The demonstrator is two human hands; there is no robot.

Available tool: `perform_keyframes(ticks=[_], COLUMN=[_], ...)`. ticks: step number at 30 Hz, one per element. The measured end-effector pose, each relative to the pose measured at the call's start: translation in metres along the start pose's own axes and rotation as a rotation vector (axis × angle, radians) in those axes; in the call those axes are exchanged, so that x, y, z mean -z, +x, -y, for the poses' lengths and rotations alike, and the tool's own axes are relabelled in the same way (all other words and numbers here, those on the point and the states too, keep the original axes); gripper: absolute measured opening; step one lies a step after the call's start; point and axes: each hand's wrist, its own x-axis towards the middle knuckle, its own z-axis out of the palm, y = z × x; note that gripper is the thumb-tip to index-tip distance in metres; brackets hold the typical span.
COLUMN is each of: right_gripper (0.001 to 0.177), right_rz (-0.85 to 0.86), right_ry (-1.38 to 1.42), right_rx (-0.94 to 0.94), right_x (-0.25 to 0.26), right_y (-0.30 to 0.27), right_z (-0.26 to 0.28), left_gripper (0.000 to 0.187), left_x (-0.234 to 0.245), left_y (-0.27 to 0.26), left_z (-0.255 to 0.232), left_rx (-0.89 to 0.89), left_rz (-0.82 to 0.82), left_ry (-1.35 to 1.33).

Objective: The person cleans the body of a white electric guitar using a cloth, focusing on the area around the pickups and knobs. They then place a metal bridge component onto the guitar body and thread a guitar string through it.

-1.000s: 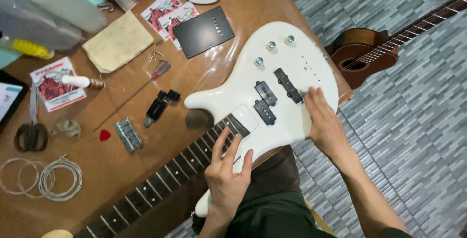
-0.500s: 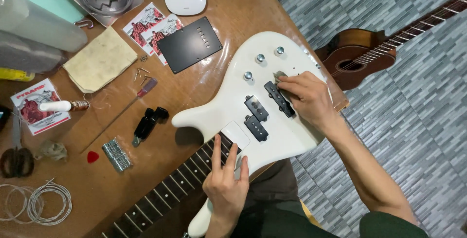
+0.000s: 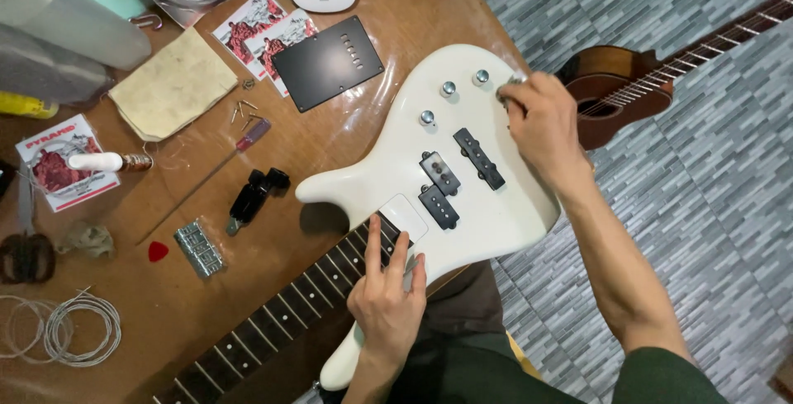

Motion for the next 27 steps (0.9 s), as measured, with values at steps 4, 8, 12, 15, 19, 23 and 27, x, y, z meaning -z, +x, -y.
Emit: perform_keyframes(ticks=[4,8,12,15,19,23,27], right_gripper=[0.054,0.046,0.032,0.04,0.03,0.036,0.019], right_rz=[0.125,0.082,0.086,0.103,0.123,0.113,0.205], right_ry=[0.188,0.141,0.129,0.141,0.148,0.115,0.202], right_rx=[-0.118,-0.252,-0.383,-0.232,-0.408,-0.285,-0.522], right_x=[0.012,0.004,0.019,0.007,0.018,0.018,0.038], right_y=[0.001,-0.006,0.012,-0.009,0.001,0.015,0.025], right_z=[0.047,0.042,0.041,0.053,0.052,0.05,0.096], left_gripper=[0.026,0.025,0.023,0.026,0.023,0.023,0.022], left_x=[0.003,0.005,0.002,0.004,0.009,0.003,0.007], left_y=[0.001,-0.001,0.002,-0.001,-0.002,0.005,-0.002], left_z=[-0.001,0.001,-0.001,-0.001,0.0,-0.002,-0.001], left_rx=[0.027,-0.003,-0.012,-0.003,-0.015,-0.016,-0.021], left_rz=[0.031,0.017,0.013,0.023,0.036,0.018,0.042], left_ry=[-0.039,-0.03,0.002,-0.002,-0.004,0.014,0.001])
